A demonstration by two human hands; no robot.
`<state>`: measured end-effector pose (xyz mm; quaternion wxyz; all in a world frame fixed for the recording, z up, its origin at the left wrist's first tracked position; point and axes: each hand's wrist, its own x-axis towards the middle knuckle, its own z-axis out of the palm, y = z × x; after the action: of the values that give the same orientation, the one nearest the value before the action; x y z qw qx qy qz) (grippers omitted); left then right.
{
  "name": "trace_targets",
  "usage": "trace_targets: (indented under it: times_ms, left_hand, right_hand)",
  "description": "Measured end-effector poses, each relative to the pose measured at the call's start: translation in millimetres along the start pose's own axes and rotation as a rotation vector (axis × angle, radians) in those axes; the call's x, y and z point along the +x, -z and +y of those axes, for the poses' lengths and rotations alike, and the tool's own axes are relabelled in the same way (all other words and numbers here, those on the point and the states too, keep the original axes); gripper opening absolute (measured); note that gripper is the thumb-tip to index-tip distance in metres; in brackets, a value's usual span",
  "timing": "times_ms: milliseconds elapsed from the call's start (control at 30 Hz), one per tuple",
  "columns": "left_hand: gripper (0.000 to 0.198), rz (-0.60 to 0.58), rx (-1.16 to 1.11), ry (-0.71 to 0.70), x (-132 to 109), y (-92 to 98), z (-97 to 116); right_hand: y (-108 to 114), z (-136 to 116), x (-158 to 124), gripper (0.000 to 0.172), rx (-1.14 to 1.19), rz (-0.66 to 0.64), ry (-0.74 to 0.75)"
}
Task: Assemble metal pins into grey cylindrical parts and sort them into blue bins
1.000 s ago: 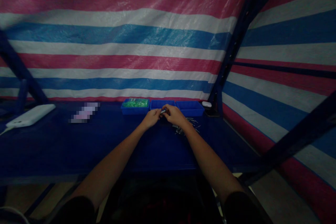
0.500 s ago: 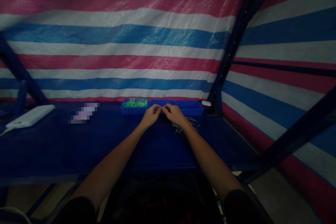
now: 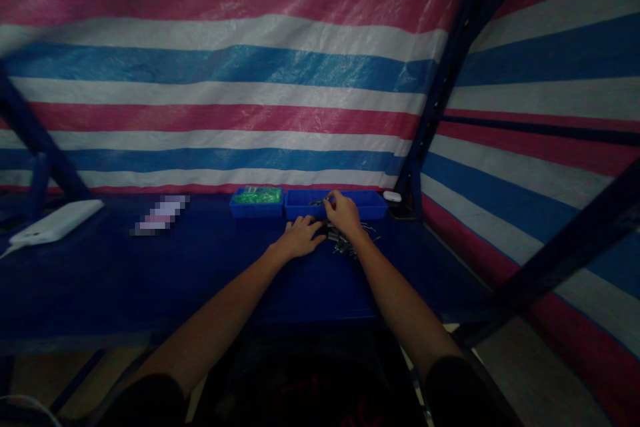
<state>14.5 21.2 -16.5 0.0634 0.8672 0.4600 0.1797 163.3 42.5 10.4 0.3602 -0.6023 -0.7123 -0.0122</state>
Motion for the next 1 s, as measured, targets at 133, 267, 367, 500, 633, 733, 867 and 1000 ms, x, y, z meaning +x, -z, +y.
trace_targets:
  times_ms: [133,267,367,500,633,733,867,1000]
  left_hand:
    - [0.030,-0.028,0.131,-0.043,-2.6,2.9,10.7]
    - [0.017,-0.010,0.182,-0.027,-0.9,7.3,10.7]
    - [0.014,0.007,0.147,0.002,1.4,7.6,3.6]
    - [0.013,0.046,-0.005,0.030,7.7,4.3,-11.4]
    - [0.011,0.136,-0.175,0.066,13.3,6.1,-21.6]
    - [0.013,0.243,-0.239,0.130,14.7,11.5,-24.3]
    - [0.017,0.342,-0.374,0.279,17.0,13.0,-27.7]
    - [0.016,0.411,-0.621,0.329,21.0,8.1,-30.8]
  right_hand:
    - [-3.0,3.6,-0.9,0.022,-0.106,-0.024,-0.064]
    - [-5.0,0.6,-1.8,0.022,-0.147,-0.048,-0.069]
    - [-5.0,-0.3,-1.6,0.026,-0.119,-0.069,-0.040]
    - [-5.6,-1.5,-1.3,0.029,-0.036,-0.124,0.035]
    - [-6.9,-6.7,-2.4,0.025,0.068,-0.216,0.149]
    - [-7.6,-12.2,-3.7,0.024,0.182,-0.284,0.274]
    - [-9.7,-17.6,-3.8,0.025,0.245,-0.243,0.330]
    - [-11.7,-18.8,-3.3,0.015,0.235,-0.192,0.309]
